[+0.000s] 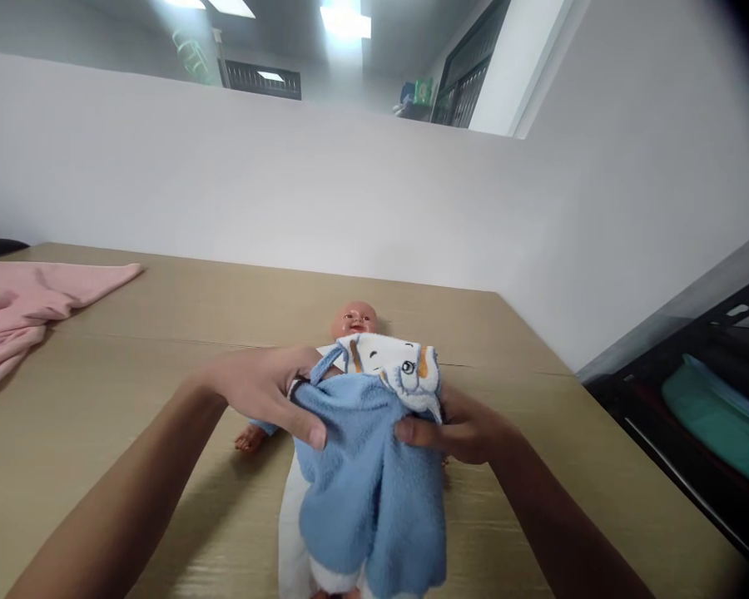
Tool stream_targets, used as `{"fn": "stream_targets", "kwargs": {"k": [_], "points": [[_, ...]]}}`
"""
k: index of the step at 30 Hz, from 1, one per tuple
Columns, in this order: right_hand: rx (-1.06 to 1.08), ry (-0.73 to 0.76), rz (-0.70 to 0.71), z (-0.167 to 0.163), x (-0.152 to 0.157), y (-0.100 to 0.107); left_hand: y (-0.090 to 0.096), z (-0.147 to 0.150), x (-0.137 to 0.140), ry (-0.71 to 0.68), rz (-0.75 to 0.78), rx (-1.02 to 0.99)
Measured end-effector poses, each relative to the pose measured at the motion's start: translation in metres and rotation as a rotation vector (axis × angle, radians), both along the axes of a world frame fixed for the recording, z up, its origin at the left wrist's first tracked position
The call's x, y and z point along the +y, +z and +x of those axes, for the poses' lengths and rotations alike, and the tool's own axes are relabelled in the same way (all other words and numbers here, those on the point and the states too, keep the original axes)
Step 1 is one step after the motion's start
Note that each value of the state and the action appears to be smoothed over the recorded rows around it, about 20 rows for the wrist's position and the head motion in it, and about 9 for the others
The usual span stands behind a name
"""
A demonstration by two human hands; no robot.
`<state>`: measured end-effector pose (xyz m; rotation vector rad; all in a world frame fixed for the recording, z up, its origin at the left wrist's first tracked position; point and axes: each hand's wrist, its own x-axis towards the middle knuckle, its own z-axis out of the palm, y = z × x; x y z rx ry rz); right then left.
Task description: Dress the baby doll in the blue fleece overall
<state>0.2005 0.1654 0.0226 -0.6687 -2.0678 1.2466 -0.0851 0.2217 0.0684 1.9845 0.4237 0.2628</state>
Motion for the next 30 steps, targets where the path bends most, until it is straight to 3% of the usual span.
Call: {"fn": "stream_targets", "kwargs": {"k": [3,7,10,13,17,19,21,25,28,30], "points": [[-0.027,-0.041,-0.007,-0.001,0.001,-0.003,0.0,-0.002,0.003,-0.028,0.015,-0.083],[-0.124,0.19,-0.012,-0.003,0.004,0.002,-0.003,0.005,0.002,0.0,0.081,-0.097],[-0.118,0.292,-0.112,-0.002,0.003,0.003,-0.004,0.01,-0.005,-0.026,-0.006,-0.032],[-0.012,0.173,-0.206,0.003,0.002,-0.007,-0.003,0.014,-0.012,-0.11,-0.139,0.039],[0.081,-0.063,-0.221,0.005,0.0,-0.02,-0.004,0.02,-0.018,-0.141,-0.213,-0.008],[0.107,-0.082,-0.245,0.003,-0.006,-0.019,-0.01,0.019,-0.02,-0.081,-0.217,-0.096],[0.13,0.014,-0.337,0.0,-0.017,-0.014,-0.018,0.013,-0.026,-0.009,-0.241,-0.166],[0.073,0.245,-0.562,-0.005,-0.047,-0.007,-0.039,-0.002,-0.058,0.129,-0.35,-0.129],[0.081,0.265,-0.561,-0.007,-0.066,-0.011,-0.053,-0.006,-0.096,0.173,-0.457,-0.123],[0.112,0.279,-0.53,-0.008,-0.076,-0.018,-0.063,-0.004,-0.122,0.129,-0.521,-0.158]]}}
